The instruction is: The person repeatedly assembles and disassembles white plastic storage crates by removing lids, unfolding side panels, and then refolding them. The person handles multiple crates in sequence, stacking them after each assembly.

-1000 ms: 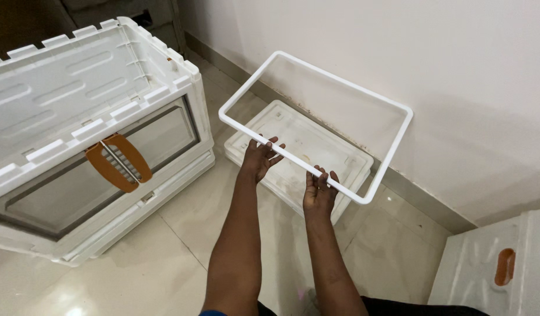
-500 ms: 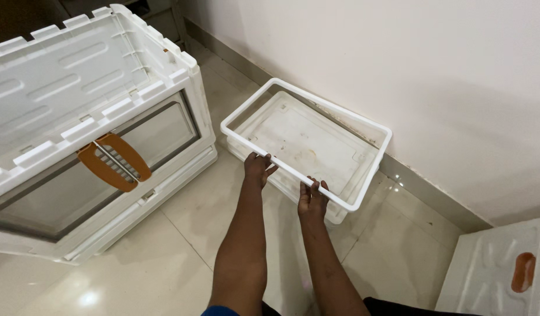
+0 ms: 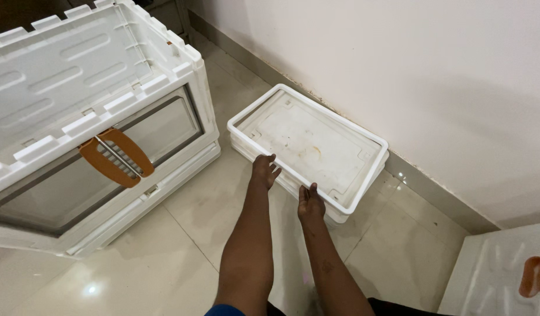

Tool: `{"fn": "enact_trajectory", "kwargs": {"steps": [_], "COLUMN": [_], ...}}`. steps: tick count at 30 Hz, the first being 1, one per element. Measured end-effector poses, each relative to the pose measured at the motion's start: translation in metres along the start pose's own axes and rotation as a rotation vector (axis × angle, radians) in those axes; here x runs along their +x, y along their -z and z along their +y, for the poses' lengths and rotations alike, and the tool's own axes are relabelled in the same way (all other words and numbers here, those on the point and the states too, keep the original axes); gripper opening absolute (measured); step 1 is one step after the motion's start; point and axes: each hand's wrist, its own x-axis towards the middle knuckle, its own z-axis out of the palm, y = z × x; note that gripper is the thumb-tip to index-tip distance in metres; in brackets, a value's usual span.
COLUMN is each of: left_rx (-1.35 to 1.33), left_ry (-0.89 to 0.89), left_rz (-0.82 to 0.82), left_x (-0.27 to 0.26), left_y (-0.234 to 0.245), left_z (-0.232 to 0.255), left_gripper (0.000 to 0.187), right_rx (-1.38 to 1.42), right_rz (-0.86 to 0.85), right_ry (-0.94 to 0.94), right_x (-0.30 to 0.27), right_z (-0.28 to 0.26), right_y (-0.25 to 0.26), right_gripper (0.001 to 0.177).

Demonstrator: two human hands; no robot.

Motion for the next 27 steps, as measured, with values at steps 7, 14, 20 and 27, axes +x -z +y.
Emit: {"fn": "enact_trajectory", "kwargs": {"steps": [7, 14, 20, 27], "left_rx": [-0.076, -0.08, -0.071, -0.03], "left_ry": [0.017, 0.01, -0.004, -0.057], "left_rz": [-0.021, -0.024, -0.033, -0.088], "left_x": [-0.019, -0.028, -0.023, -0.034], "left_y": [0.005, 0.01, 0.016, 0.011], "left_z": [0.012, 0.017, 0.021, 0.029], "left_gripper": [0.092, 0.098, 0.095, 0.077], "right_rx": [-0.107, -0.087, -0.158, -0.323], "right_rz": [0.051, 0.058, 0.07, -0.056], "right_ry": [-0.037, -0.1, -0.141, -0.164], "right_x": [0.012, 0.007, -0.008, -0.031], "right_z": [0.002, 0.009, 0.003, -0.003], "right_y": [-0.004, -0.012, -0.025, -0.047], "right_gripper": [0.016, 0.021, 0.031, 0.037]}}
